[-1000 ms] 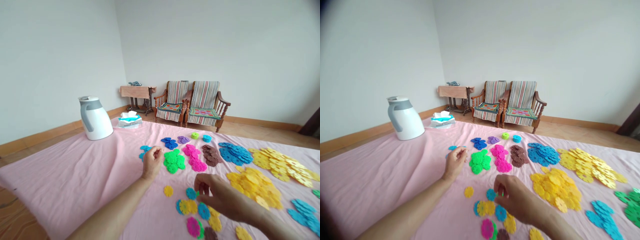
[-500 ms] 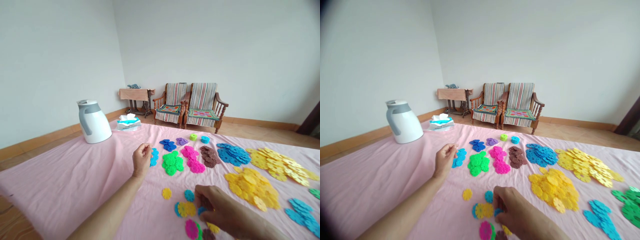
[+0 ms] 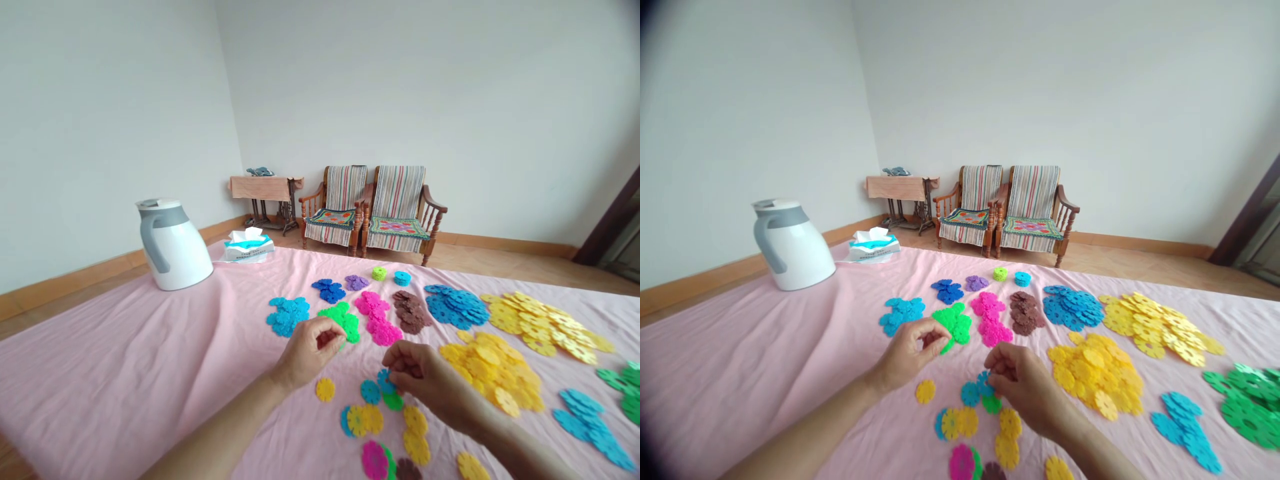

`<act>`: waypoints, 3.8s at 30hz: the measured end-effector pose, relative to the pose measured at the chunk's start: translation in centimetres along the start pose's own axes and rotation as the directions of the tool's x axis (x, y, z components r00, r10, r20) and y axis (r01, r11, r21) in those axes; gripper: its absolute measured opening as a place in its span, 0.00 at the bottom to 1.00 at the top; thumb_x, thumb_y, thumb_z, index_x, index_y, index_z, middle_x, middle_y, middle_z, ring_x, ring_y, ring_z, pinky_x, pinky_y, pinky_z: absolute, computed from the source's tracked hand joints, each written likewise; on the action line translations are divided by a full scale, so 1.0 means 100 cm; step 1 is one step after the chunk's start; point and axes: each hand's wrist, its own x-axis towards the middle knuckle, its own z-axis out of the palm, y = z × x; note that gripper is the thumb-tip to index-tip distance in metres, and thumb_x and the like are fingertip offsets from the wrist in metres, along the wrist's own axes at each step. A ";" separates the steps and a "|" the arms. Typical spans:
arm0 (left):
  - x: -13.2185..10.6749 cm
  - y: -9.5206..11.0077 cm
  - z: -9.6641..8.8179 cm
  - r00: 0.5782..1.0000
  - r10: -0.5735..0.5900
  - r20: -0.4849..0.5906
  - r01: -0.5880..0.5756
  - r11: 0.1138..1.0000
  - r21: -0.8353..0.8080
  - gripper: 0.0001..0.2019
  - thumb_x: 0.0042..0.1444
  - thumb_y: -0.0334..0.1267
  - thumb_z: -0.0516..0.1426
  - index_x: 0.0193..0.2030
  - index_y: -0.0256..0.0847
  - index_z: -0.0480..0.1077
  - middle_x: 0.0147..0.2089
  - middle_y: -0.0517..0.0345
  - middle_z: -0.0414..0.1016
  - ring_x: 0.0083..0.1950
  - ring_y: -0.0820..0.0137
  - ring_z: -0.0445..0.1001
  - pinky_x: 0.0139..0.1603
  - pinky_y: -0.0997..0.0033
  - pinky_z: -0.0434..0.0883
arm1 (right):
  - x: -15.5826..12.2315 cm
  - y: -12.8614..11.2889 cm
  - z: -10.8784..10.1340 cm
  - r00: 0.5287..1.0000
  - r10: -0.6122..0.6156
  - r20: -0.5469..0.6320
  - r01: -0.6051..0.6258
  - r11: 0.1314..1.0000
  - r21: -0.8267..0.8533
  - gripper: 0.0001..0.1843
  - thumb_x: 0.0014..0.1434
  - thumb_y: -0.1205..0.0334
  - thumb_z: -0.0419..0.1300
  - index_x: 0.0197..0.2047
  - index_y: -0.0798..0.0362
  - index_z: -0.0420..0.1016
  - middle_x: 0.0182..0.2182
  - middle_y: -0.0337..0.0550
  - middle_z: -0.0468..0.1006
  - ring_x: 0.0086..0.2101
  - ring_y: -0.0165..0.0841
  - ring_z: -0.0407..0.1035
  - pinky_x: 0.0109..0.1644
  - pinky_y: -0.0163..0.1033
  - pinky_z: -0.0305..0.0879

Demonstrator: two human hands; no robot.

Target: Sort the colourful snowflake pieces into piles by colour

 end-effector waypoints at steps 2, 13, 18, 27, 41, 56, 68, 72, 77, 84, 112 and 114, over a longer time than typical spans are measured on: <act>-0.005 0.006 0.005 0.997 0.011 0.075 -0.010 1.000 -0.009 0.08 0.52 0.39 0.58 0.32 0.37 0.75 0.27 0.58 0.70 0.27 0.75 0.66 0.28 0.78 0.63 | 0.001 0.001 0.008 0.999 0.004 -0.032 -0.002 0.998 0.057 0.07 0.46 0.70 0.54 0.31 0.52 0.65 0.20 0.30 0.66 0.22 0.25 0.63 0.25 0.30 0.54; -0.001 0.006 0.009 0.996 -0.089 0.028 0.089 0.996 0.002 0.05 0.50 0.34 0.56 0.27 0.36 0.71 0.25 0.59 0.71 0.27 0.74 0.67 0.28 0.77 0.62 | 0.002 0.006 0.019 0.976 -0.067 -0.209 0.045 0.993 -0.111 0.04 0.53 0.63 0.53 0.34 0.51 0.66 0.25 0.34 0.71 0.23 0.27 0.66 0.25 0.32 0.58; 0.012 -0.037 -0.032 0.952 -0.191 -0.237 0.240 0.950 0.199 0.05 0.49 0.35 0.56 0.30 0.38 0.72 0.24 0.59 0.73 0.26 0.70 0.70 0.27 0.73 0.63 | 0.000 0.007 0.015 0.976 -0.111 -0.190 0.040 0.939 -0.342 0.05 0.51 0.67 0.54 0.30 0.52 0.70 0.22 0.35 0.71 0.24 0.29 0.65 0.28 0.33 0.57; 0.011 -0.042 -0.048 0.911 -0.062 -0.409 0.219 0.911 0.350 0.07 0.45 0.31 0.58 0.34 0.42 0.73 0.32 0.56 0.73 0.29 0.67 0.71 0.30 0.69 0.64 | -0.012 -0.012 0.024 0.979 -0.198 -0.036 0.166 0.896 -0.413 0.13 0.45 0.71 0.56 0.35 0.51 0.76 0.33 0.42 0.72 0.36 0.34 0.66 0.40 0.38 0.59; -0.005 0.005 -0.003 0.990 0.052 0.133 -0.072 0.986 0.152 0.06 0.54 0.35 0.55 0.32 0.40 0.73 0.30 0.58 0.73 0.32 0.73 0.69 0.33 0.75 0.64 | -0.010 -0.007 0.028 0.984 -0.161 -0.073 0.128 0.934 -0.333 0.06 0.45 0.72 0.54 0.26 0.54 0.71 0.24 0.36 0.68 0.29 0.29 0.61 0.32 0.33 0.54; 0.001 -0.007 -0.012 0.986 -0.109 -0.127 0.123 0.987 0.104 0.04 0.50 0.35 0.56 0.30 0.39 0.72 0.26 0.60 0.73 0.28 0.72 0.69 0.30 0.76 0.64 | -0.005 0.000 0.032 0.950 -0.189 -0.249 0.145 0.972 -0.183 0.07 0.57 0.61 0.51 0.39 0.51 0.64 0.26 0.36 0.71 0.28 0.30 0.67 0.30 0.34 0.61; 0.010 -0.049 -0.057 0.912 -0.083 -0.401 0.303 0.795 0.525 0.10 0.51 0.33 0.55 0.40 0.41 0.72 0.39 0.55 0.75 0.36 0.68 0.73 0.38 0.71 0.67 | -0.007 0.001 0.023 0.950 -0.178 -0.255 0.113 0.961 -0.251 0.09 0.57 0.58 0.51 0.38 0.51 0.68 0.26 0.38 0.73 0.27 0.31 0.68 0.30 0.34 0.62; 0.012 -0.044 -0.057 0.907 0.024 -0.421 0.218 0.828 0.516 0.10 0.52 0.33 0.53 0.41 0.40 0.71 0.40 0.54 0.74 0.39 0.66 0.72 0.42 0.68 0.68 | -0.020 -0.004 -0.008 0.956 -0.192 -0.221 0.091 0.913 -0.397 0.08 0.57 0.57 0.53 0.34 0.49 0.71 0.26 0.41 0.75 0.28 0.33 0.68 0.32 0.37 0.63; 0.013 -0.035 -0.054 0.906 0.040 -0.421 0.176 0.869 0.462 0.08 0.54 0.34 0.52 0.38 0.40 0.71 0.37 0.55 0.74 0.38 0.67 0.72 0.41 0.68 0.68 | -0.053 0.049 -0.101 0.867 -0.189 -0.461 -0.062 0.877 -0.476 0.06 0.51 0.58 0.59 0.33 0.47 0.75 0.32 0.51 0.77 0.31 0.37 0.70 0.34 0.43 0.62; 0.013 -0.034 -0.052 0.912 0.053 -0.408 0.135 0.898 0.419 0.08 0.55 0.36 0.52 0.35 0.40 0.72 0.36 0.56 0.74 0.37 0.68 0.73 0.40 0.70 0.69 | -0.109 0.134 -0.202 0.842 -0.133 -0.523 -0.165 0.859 -0.484 0.29 0.31 0.61 0.73 0.41 0.48 0.79 0.48 0.62 0.74 0.50 0.47 0.66 0.53 0.49 0.53; 0.014 -0.028 -0.048 0.926 0.025 -0.376 0.127 0.919 0.373 0.11 0.54 0.41 0.51 0.31 0.39 0.73 0.32 0.57 0.76 0.34 0.69 0.73 0.37 0.74 0.69 | -0.123 0.132 -0.189 0.952 0.031 -0.306 -0.222 0.756 -0.616 0.13 0.44 0.50 0.62 0.35 0.43 0.77 0.30 0.41 0.79 0.29 0.38 0.72 0.34 0.39 0.72; 0.013 -0.030 -0.048 0.928 0.023 -0.372 0.127 0.919 0.374 0.11 0.54 0.41 0.51 0.32 0.40 0.73 0.32 0.58 0.76 0.34 0.70 0.73 0.37 0.74 0.68 | -0.123 0.130 -0.184 0.948 -0.001 -0.317 -0.208 0.753 -0.624 0.10 0.42 0.53 0.63 0.31 0.42 0.76 0.27 0.38 0.77 0.28 0.37 0.72 0.33 0.37 0.72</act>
